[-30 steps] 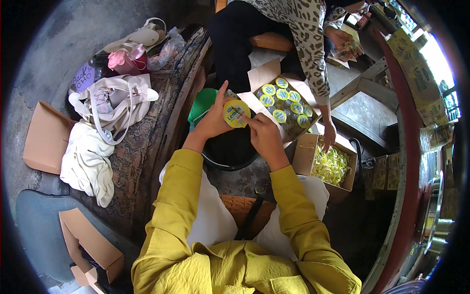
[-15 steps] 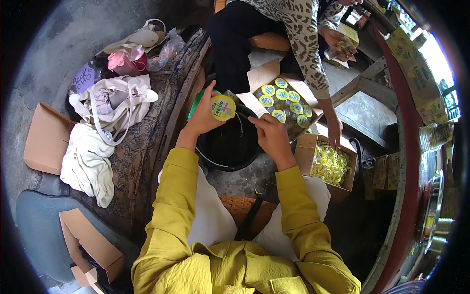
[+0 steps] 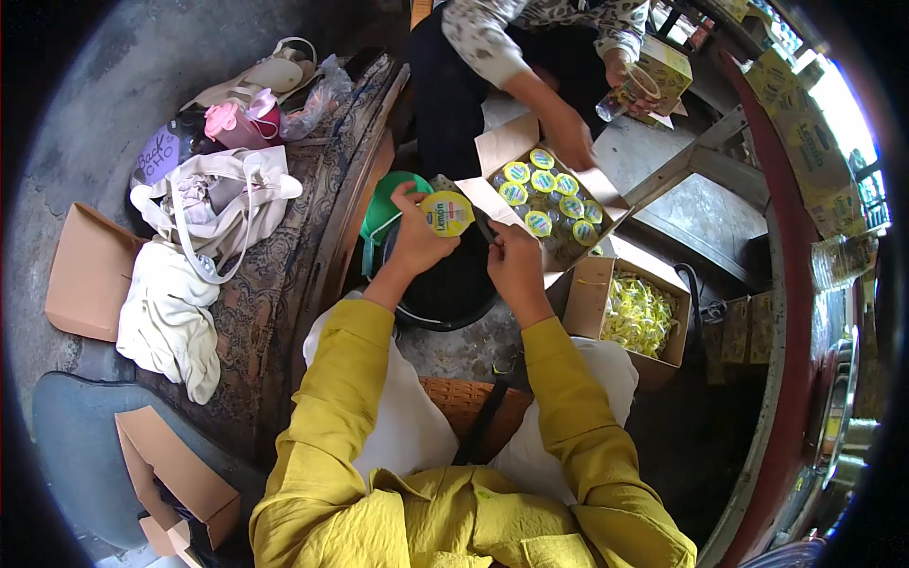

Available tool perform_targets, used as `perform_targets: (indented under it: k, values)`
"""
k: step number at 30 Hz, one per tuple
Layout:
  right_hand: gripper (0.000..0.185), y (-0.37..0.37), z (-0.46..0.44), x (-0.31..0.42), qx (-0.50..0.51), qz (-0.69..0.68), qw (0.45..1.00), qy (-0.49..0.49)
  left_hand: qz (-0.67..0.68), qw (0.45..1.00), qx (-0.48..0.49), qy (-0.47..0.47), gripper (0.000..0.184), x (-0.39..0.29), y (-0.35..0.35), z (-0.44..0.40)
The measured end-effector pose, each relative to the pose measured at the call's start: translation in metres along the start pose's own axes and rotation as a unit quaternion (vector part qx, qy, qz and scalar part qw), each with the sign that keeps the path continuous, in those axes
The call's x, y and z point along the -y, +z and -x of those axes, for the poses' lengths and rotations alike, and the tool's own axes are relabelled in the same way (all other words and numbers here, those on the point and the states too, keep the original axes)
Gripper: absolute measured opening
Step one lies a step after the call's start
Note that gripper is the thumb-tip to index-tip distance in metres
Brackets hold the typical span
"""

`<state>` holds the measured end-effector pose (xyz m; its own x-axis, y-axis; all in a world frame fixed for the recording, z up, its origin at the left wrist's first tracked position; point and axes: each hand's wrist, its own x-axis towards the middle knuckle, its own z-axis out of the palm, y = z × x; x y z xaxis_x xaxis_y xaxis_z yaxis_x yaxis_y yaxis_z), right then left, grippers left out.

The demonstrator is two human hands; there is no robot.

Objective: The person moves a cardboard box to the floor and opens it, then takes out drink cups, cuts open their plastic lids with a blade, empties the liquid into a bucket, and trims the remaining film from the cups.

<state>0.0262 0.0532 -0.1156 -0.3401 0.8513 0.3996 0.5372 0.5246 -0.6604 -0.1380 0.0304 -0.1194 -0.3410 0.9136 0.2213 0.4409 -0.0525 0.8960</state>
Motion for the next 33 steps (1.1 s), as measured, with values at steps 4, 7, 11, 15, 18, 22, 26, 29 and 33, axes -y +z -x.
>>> perform_targets:
  k: [4, 7, 11, 15, 18, 22, 26, 29, 33]
  values:
    - [0.033, 0.001, 0.000, 0.007, 0.031, 0.041, 0.999, 0.002, 0.004, 0.999, -0.030, 0.038, 0.092, -0.005, 0.012, 0.012]
    - [0.033, -0.003, -0.002, 0.011, 0.045, 0.051, 0.998, -0.005, 0.007, 0.998, -0.035, 0.047, 0.094, -0.013, 0.012, 0.014]
    - [0.033, -0.007, -0.004, 0.008, 0.034, 0.046, 0.998, -0.028, 0.033, 0.998, -0.026, 0.054, 0.093, -0.019, 0.011, 0.015]
    - [0.033, -0.014, -0.004, 0.005, 0.072, 0.058, 0.995, -0.024, 0.016, 0.996, 0.025, 0.083, 0.098, -0.012, 0.015, 0.016]
    - [0.033, -0.017, -0.003, 0.002, 0.060, 0.056, 0.996, -0.023, 0.015, 0.993, 0.048, 0.105, 0.101, -0.007, 0.016, 0.018]
    - [0.034, -0.022, -0.006, 0.001, 0.064, 0.052, 0.997, -0.013, 0.032, 0.989, 0.044, 0.139, 0.100, -0.005, 0.018, 0.017]
    - [0.036, -0.024, -0.008, 0.003, 0.061, 0.043, 0.997, -0.011, 0.073, 0.988, 0.041, 0.132, 0.099, -0.008, 0.013, 0.011]
    - [0.037, -0.027, -0.011, 0.002, 0.044, 0.011, 0.998, 0.032, 0.062, 0.990, 0.023, 0.124, 0.097, -0.008, 0.010, 0.009]
    - [0.033, -0.032, -0.016, 0.000, -0.015, -0.015, 1.000, -0.001, 0.038, 0.991, 0.024, 0.129, 0.096, -0.003, 0.005, 0.005]
